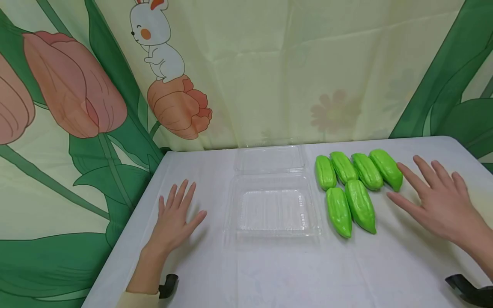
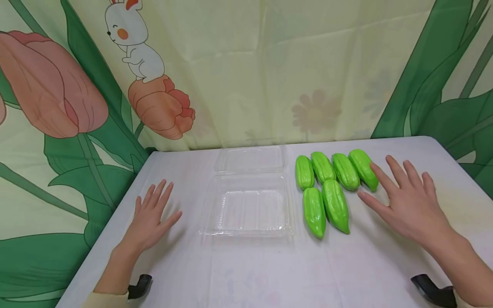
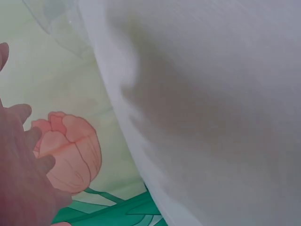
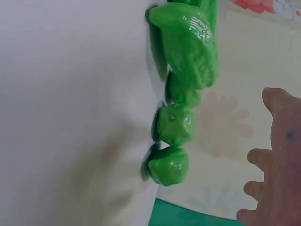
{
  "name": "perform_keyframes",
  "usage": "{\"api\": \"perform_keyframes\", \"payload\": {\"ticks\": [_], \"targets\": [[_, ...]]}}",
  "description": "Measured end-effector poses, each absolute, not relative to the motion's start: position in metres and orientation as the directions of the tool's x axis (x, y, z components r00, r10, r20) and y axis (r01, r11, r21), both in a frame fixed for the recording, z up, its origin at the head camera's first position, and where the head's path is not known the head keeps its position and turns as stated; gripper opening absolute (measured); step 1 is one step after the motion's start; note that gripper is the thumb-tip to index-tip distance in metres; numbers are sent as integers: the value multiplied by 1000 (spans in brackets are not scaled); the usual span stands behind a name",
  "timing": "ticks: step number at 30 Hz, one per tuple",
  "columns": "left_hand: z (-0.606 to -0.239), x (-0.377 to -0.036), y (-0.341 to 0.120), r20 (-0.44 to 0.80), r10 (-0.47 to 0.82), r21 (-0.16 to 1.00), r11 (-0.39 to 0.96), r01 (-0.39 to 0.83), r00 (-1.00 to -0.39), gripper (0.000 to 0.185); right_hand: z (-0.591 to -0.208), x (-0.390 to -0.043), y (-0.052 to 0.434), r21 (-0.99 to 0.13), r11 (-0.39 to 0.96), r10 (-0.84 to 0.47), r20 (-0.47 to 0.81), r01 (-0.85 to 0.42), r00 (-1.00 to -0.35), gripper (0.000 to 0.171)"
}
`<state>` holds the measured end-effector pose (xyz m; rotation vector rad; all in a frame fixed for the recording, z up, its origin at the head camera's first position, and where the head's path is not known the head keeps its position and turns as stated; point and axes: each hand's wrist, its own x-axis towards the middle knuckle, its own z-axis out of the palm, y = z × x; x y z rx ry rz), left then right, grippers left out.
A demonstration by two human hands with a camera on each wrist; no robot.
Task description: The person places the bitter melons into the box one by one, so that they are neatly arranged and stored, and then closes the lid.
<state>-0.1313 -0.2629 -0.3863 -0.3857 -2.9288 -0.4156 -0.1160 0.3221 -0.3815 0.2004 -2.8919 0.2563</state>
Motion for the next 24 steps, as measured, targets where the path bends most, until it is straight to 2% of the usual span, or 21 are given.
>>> {"api": "perform_keyframes", "payload": {"ticks": [12, 17, 24], "targets": [[-388, -153, -236, 256, 218, 391, 868, 307, -942, 82, -386, -125, 306, -277, 936, -133, 299, -219, -945, 83], [-388, -161, -225, 273, 206, 476, 820, 318, -940, 81, -387, -127, 298, -327, 913, -137, 317, -244, -939, 84], [-390, -169, -209, 243, 188, 652, 695, 303, -952, 80, -386, -128, 288, -408, 875, -138, 303, -260, -943, 85]]}}
